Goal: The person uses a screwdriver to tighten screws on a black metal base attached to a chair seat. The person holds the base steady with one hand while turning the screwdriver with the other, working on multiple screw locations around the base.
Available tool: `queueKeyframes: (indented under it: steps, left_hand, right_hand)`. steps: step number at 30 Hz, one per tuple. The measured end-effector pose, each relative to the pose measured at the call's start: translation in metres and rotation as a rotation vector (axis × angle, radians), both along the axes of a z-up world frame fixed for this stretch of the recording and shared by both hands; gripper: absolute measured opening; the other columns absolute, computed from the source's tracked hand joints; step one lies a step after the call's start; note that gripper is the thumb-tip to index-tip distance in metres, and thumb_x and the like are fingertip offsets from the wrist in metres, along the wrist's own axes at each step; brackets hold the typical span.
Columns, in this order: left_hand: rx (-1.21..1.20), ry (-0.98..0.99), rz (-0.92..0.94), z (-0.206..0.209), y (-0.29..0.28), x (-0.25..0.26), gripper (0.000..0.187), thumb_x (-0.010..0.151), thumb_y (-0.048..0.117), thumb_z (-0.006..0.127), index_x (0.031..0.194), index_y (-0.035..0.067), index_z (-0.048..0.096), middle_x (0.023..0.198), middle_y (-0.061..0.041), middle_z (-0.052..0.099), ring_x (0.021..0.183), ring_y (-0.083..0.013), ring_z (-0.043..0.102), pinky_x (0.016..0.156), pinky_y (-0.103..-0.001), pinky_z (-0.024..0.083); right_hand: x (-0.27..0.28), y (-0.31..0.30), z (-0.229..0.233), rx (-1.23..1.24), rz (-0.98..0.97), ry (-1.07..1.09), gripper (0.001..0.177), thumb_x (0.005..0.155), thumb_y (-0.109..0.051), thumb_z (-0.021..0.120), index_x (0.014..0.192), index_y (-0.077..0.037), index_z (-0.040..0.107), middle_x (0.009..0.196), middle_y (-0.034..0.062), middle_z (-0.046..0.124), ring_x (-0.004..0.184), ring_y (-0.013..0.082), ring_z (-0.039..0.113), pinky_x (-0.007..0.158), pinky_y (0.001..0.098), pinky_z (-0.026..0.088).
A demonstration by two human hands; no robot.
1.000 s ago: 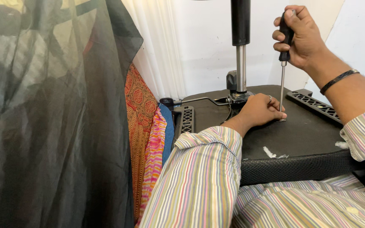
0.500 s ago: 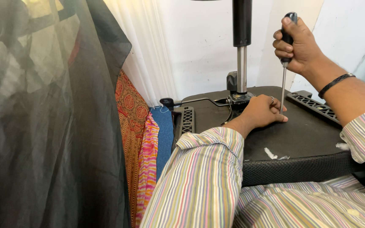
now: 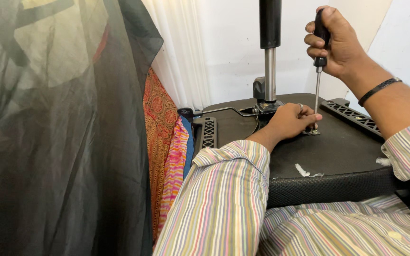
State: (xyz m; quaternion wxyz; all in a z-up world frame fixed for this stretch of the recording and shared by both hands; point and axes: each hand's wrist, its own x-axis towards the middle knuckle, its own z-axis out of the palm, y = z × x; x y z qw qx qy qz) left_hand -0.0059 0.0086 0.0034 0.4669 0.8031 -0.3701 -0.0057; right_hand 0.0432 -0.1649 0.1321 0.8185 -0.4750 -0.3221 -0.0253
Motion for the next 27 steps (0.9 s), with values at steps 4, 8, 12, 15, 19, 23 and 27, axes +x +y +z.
queueKeyframes:
  steps: [4,8,12,15,19,23,27]
  left_hand:
    - [-0.12,0.159,-0.074,0.002,0.003,-0.007,0.037,0.096,0.032,0.067,0.107,-0.002,0.075,0.082,-0.006,0.08,0.066,-0.0122,0.069,0.066,-0.028,0.058]
    - [-0.116,0.161,-0.058,0.005,0.006,-0.012,0.036,0.098,0.032,0.065,0.112,-0.001,0.073,0.083,-0.006,0.08,0.065,-0.0104,0.067,0.065,-0.027,0.057]
    - [-0.063,0.01,0.036,0.005,0.012,-0.017,0.035,0.093,0.035,0.071,0.105,0.003,0.078,0.08,-0.005,0.079,0.067,-0.0077,0.069,0.069,-0.026,0.055]
    - [-0.046,0.112,0.018,0.007,0.011,-0.014,0.035,0.095,0.037,0.068,0.1,0.003,0.079,0.08,-0.004,0.079,0.065,-0.0096,0.07,0.067,-0.027,0.057]
    - [-0.114,0.164,-0.073,0.005,0.007,-0.009,0.035,0.097,0.035,0.067,0.099,0.002,0.078,0.082,-0.004,0.079,0.067,-0.0102,0.07,0.068,-0.027,0.058]
    - [-0.075,0.128,-0.071,-0.004,0.003,-0.001,0.032,0.094,0.031,0.071,0.101,0.001,0.08,0.08,-0.006,0.079,0.07,-0.0096,0.072,0.071,-0.025,0.057]
    - [-0.2,0.143,-0.201,-0.014,-0.009,0.013,0.027,0.092,0.025,0.07,0.103,0.001,0.078,0.084,-0.007,0.081,0.072,-0.0101,0.075,0.071,-0.026,0.061]
  right_hand:
    - [-0.013,0.017,0.013,-0.012,0.086,0.048,0.035,0.112,-0.037,0.059,0.137,-0.012,0.057,0.102,0.0067,0.061,0.075,0.0112,0.056,0.057,0.0207,0.047]
    - [-0.021,0.027,0.02,-0.109,-0.192,0.081,0.025,0.109,-0.033,0.057,0.126,-0.016,0.051,0.107,0.0043,0.062,0.088,0.0132,0.065,0.064,0.02,0.05]
    - [-0.017,0.03,0.019,-0.087,-0.09,-0.054,0.021,0.116,-0.032,0.062,0.123,-0.017,0.049,0.107,0.0054,0.063,0.08,0.0111,0.058,0.06,0.0199,0.046]
    - [-0.016,0.032,0.016,0.024,0.096,0.028,0.027,0.112,-0.033,0.059,0.129,-0.012,0.057,0.099,0.0103,0.064,0.071,0.0143,0.058,0.056,0.0229,0.049]
    - [-0.016,0.031,0.014,-0.085,-0.154,0.089,0.027,0.112,-0.033,0.054,0.133,-0.016,0.058,0.107,0.0069,0.064,0.088,0.016,0.067,0.066,0.023,0.052]
    - [-0.013,0.023,0.011,-0.199,-0.227,-0.05,0.02,0.116,-0.034,0.056,0.13,-0.021,0.049,0.116,0.0011,0.061,0.094,0.0125,0.061,0.071,0.0217,0.048]
    - [-0.009,0.02,0.005,-0.084,-0.132,0.024,0.031,0.119,-0.046,0.051,0.138,-0.023,0.056,0.103,0.0021,0.06,0.072,0.0097,0.046,0.056,0.0202,0.039]
